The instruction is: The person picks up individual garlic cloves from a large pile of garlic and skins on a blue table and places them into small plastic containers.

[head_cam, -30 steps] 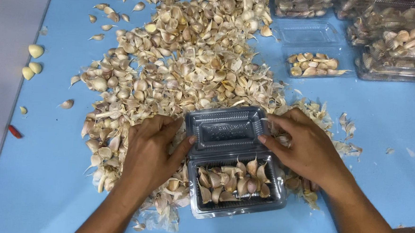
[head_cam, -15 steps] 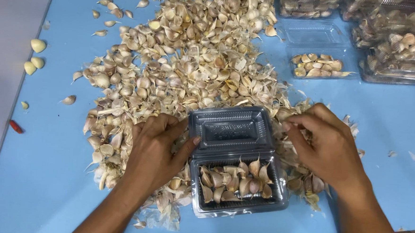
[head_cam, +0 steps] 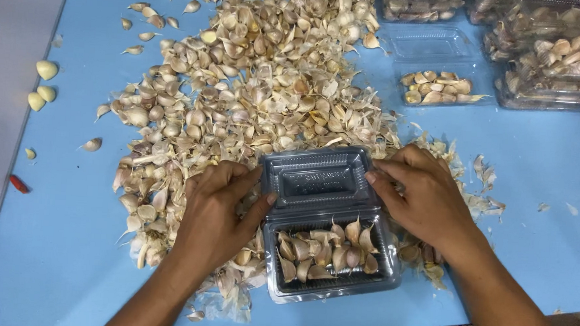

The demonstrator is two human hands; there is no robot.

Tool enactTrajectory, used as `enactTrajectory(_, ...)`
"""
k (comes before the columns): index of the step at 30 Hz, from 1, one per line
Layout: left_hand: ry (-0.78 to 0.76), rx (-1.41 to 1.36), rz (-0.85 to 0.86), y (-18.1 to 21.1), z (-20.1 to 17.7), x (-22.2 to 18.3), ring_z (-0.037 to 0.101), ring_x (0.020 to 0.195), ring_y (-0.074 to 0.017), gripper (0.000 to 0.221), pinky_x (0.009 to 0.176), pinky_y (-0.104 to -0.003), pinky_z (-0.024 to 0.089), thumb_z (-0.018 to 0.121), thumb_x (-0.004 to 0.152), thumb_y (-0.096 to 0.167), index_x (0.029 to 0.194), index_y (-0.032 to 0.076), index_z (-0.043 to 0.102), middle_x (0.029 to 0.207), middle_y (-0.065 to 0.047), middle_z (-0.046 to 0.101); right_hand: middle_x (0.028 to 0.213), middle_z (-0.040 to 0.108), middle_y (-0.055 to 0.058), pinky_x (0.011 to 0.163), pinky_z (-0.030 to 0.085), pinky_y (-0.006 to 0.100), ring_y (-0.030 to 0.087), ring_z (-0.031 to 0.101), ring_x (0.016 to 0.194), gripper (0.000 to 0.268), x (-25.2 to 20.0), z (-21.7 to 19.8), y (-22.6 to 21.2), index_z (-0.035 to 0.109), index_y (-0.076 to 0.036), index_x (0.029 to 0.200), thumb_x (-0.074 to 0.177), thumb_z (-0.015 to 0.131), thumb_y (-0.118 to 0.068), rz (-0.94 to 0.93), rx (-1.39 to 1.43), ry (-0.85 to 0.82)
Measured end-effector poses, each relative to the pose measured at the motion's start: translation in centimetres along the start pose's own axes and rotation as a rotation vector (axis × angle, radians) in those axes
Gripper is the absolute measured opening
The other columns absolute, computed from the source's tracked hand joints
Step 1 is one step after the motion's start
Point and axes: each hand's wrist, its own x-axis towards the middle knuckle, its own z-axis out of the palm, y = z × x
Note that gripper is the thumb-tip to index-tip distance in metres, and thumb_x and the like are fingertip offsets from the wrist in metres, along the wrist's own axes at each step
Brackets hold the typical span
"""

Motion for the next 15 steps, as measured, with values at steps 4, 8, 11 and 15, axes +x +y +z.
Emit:
enactTrajectory(4, -0.021, -0.071, -0.045, -0.3, 0.3, 0.1, 0.057, 0.098, -0.0233, 0.048, 0.083, -0.04, 0.032, 0.071, 0.093, 0.036, 0.131, 0.007, 0.071, 0.105, -0.003, 0.062, 0.088, 0.06, 0.009, 0.075, 0.053, 0.041, 0.024, 0.063, 0.08, 0.034, 0.0, 0.1, 0.3, 0.075, 0.001, 0.12, 0.096, 0.071, -0.023, -0.013, 0.064, 0.021)
enactTrajectory(8, -0.04, -0.176, -0.128, -0.2, 0.2, 0.2, 0.06, 0.104, -0.0212, 0.048, 0.09, -0.041, 0.032, 0.07, 0.093, 0.038, 0.13, 0.008, 0.071, 0.107, -0.002, 0.064, 0.092, 0.061, 0.008, 0.072, 0.054, 0.035, 0.021, 0.064, 0.081, 0.034, 0.1, -0.3, 0.0, 0.074, -0.002, 0.121, 0.092, 0.074, -0.02, 0.041, 0.163, 0.024)
enactTrajectory(11, 0.001, -0.243, -0.146, -0.4, 0.5, 0.3, 0.064, 0.105, -0.0262, 0.042, 0.091, -0.044, 0.037, 0.074, 0.09, 0.034, 0.123, 0.007, 0.074, 0.105, -0.005, 0.068, 0.089, 0.063, 0.013, 0.073, 0.054, 0.04, 0.027, 0.066, 0.083, 0.032, 0.4, -0.8, -0.7, 0.076, -0.003, 0.119, 0.088, 0.076, -0.013, 0.13, 0.277, 0.025)
enactTrajectory(15, 0.055, -0.322, -0.14, -0.4, 0.5, 0.6, 0.068, 0.103, -0.0339, 0.037, 0.088, -0.048, 0.041, 0.078, 0.088, 0.029, 0.116, 0.005, 0.076, 0.1, -0.01, 0.071, 0.089, 0.068, 0.018, 0.075, 0.054, 0.046, 0.033, 0.071, 0.087, 0.03, 0.2, -1.0, -1.0, 0.077, -0.002, 0.115, 0.086, 0.079, -0.008, 0.21, 0.4, 0.065)
